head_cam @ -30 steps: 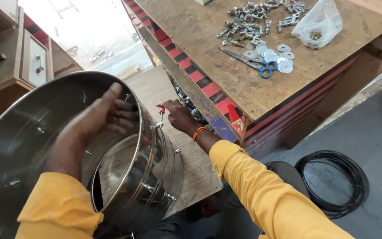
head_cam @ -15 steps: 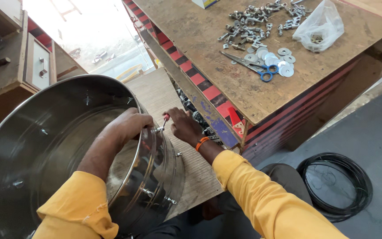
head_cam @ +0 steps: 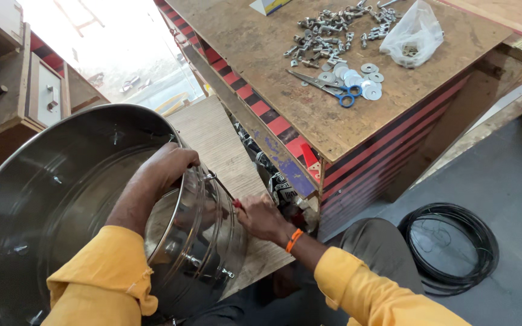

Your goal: The person uses a screwdriver and pliers to tighten and adjust metal clamps on the rim of a large stainless steel container. They rotate the container to access different clamps and occasionally use pliers to hold parts while tightening.

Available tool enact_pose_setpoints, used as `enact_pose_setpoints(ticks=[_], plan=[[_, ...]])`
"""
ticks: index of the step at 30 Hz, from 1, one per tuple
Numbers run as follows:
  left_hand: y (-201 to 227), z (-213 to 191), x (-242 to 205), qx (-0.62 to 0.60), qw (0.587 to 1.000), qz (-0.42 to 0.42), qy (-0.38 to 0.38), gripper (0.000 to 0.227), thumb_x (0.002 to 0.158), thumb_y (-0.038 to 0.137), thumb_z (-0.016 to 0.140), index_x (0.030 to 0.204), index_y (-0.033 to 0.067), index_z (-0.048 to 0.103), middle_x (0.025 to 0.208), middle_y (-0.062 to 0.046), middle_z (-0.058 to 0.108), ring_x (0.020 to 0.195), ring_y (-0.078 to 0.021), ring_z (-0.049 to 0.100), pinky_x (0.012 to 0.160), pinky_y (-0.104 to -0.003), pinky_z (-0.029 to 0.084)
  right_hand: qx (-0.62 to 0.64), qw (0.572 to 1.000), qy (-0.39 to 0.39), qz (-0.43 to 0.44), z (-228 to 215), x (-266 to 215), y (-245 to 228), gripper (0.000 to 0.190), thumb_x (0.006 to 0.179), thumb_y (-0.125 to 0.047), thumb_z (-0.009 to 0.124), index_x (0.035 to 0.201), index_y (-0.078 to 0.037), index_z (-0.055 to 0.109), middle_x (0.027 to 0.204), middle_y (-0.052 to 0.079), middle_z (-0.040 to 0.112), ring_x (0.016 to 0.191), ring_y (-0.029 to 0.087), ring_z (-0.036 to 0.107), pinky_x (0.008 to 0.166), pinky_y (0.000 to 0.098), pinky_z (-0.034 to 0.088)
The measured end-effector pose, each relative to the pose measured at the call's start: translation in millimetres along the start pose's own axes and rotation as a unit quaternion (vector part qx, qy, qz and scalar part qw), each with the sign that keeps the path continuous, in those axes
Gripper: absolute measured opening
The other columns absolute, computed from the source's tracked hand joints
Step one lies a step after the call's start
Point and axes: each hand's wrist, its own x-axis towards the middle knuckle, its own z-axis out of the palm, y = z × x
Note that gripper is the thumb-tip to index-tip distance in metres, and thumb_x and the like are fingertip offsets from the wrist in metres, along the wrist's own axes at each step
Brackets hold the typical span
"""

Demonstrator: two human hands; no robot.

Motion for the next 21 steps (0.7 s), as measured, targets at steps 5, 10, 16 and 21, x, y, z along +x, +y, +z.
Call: enact_pose_setpoints(ticks=[5, 10, 16, 21], plan=[[-2, 1, 10, -0.045, 0.998, -0.037, -0.003, 0.027, 0.085, 0.015, 0.06, 0.088, -0.008, 0.072, 0.073, -0.016, 0.069, 0.062, -0.027, 0.066, 0.06, -0.041, 0.053, 0.096, 0.989, -0.057, 0.092, -23, -39, -36, 0.04, 0.1, -0.04, 0.051, 0.096, -0.004, 0.065, 0.084, 0.024, 0.068, 0.081, 0.045, 0.067, 0.07, 0.0556, 0.05], [-11, 5, 33, 0.041, 0.999, 0.001, 0.016, 0.035, 0.086, 0.024, 0.06, 0.091, -0.0093, 0.072, 0.081, -0.022, 0.072, 0.07, -0.0319, 0.069, 0.066, -0.045, 0.054, 0.079, 0.996, -0.046, 0.024, -17, -36, -22, 0.036, 0.1, -0.036, 0.049, 0.102, -0.004, 0.066, 0.084, 0.023, 0.068, 0.08, 0.043, 0.067, 0.068, 0.0533, 0.05], [-12, 8, 35, 0.061, 0.997, 0.035, 0.024, 0.047, 0.085, 0.033, 0.057, 0.108, -0.004, 0.072, 0.113, -0.023, 0.073, 0.105, -0.0325, 0.071, 0.09, -0.041, 0.051, 0.217, 0.968, -0.094, 0.082, 1, -48, -7, 0.052, 0.105, -0.041, 0.042, 0.087, -0.003, 0.072, 0.076, 0.012, 0.072, 0.074, 0.026, 0.072, 0.07, 0.0388, 0.054], [3, 7, 13, 0.056, 0.998, 0.022, 0.028, 0.047, 0.086, 0.033, 0.053, 0.111, -0.0037, 0.07, 0.114, -0.024, 0.074, 0.108, -0.0341, 0.072, 0.094, -0.042, 0.05, 0.181, 0.974, -0.112, 0.077, 4, -50, -6, 0.059, 0.107, -0.045, 0.036, 0.084, -0.003, 0.07, 0.072, 0.012, 0.068, 0.071, 0.026, 0.069, 0.07, 0.0388, 0.053]])
